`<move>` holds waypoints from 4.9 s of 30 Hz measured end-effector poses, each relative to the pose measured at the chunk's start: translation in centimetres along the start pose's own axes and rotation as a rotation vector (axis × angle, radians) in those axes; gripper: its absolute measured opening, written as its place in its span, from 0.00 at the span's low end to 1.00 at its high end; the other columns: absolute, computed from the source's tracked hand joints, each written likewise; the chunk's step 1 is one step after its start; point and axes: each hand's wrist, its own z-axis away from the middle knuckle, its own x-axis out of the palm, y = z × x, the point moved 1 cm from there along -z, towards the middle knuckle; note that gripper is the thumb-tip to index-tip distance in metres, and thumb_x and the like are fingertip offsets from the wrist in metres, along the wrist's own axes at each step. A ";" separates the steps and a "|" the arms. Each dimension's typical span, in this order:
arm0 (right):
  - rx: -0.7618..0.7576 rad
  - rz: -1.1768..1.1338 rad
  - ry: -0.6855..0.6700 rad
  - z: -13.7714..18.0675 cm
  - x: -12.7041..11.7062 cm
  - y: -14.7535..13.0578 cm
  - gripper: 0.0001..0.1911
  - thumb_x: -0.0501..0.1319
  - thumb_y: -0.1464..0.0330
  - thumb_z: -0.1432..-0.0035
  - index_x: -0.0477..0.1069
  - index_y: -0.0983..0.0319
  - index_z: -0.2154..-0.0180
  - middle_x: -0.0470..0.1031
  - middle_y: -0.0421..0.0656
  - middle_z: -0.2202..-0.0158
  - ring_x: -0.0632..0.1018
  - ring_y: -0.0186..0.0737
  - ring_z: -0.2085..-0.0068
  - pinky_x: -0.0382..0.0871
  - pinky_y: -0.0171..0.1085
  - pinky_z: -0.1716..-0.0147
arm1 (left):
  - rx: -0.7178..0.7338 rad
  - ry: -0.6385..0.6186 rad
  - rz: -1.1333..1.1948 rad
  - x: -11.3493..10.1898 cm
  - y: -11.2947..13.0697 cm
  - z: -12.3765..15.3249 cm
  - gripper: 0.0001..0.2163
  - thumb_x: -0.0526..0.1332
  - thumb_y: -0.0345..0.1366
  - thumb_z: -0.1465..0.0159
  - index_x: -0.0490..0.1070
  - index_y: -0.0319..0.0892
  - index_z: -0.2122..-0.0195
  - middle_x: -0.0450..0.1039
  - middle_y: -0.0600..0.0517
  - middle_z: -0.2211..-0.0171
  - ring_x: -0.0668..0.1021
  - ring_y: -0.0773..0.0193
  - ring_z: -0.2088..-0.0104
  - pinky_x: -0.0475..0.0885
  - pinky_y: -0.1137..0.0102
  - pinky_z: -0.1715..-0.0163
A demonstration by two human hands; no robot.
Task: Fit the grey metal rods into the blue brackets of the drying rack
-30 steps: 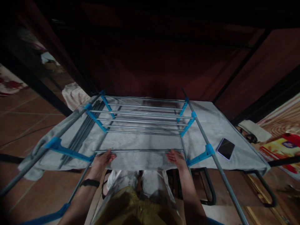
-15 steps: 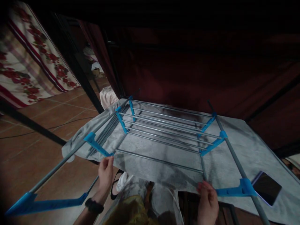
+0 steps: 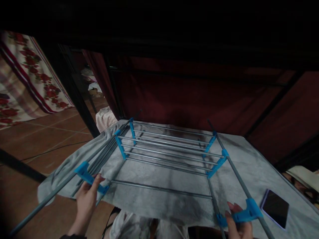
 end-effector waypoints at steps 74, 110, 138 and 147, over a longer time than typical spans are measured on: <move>-1.153 0.575 -0.611 -1.8 12.6 5.1 0.09 0.51 0.69 0.33 0.70 0.57 0.57 0.74 0.46 0.58 0.75 0.48 0.56 0.72 0.48 0.55 | -0.641 -0.206 0.525 9.4 -4.8 7.4 0.08 0.66 0.25 0.41 0.68 0.41 0.65 0.77 0.50 0.69 0.81 0.65 0.68 0.77 0.69 0.63; 0.334 -0.807 -0.326 -0.1 11.1 4.7 0.09 0.70 0.65 0.49 0.69 0.57 0.69 0.79 0.37 0.68 0.81 0.37 0.61 0.78 0.45 0.54 | -0.834 -0.249 0.625 7.1 -3.4 4.8 0.11 0.54 0.19 0.37 0.71 0.37 0.70 0.78 0.48 0.69 0.83 0.63 0.64 0.81 0.68 0.61; 0.280 -0.747 -0.148 -1.8 7.9 9.2 0.21 0.71 0.71 0.62 0.68 0.57 0.64 0.79 0.37 0.71 0.82 0.38 0.67 0.80 0.38 0.66 | -0.685 -0.233 0.732 8.1 -2.0 6.8 0.04 0.64 0.25 0.36 0.71 0.40 0.62 0.79 0.49 0.66 0.83 0.63 0.65 0.80 0.68 0.61; 0.238 -0.706 -0.087 -2.0 7.1 10.8 0.16 0.72 0.71 0.62 0.69 0.56 0.70 0.74 0.35 0.75 0.75 0.36 0.78 0.81 0.44 0.73 | -0.660 -0.276 0.749 8.3 -1.7 7.0 0.08 0.67 0.27 0.38 0.71 0.40 0.60 0.79 0.48 0.65 0.83 0.63 0.65 0.79 0.68 0.61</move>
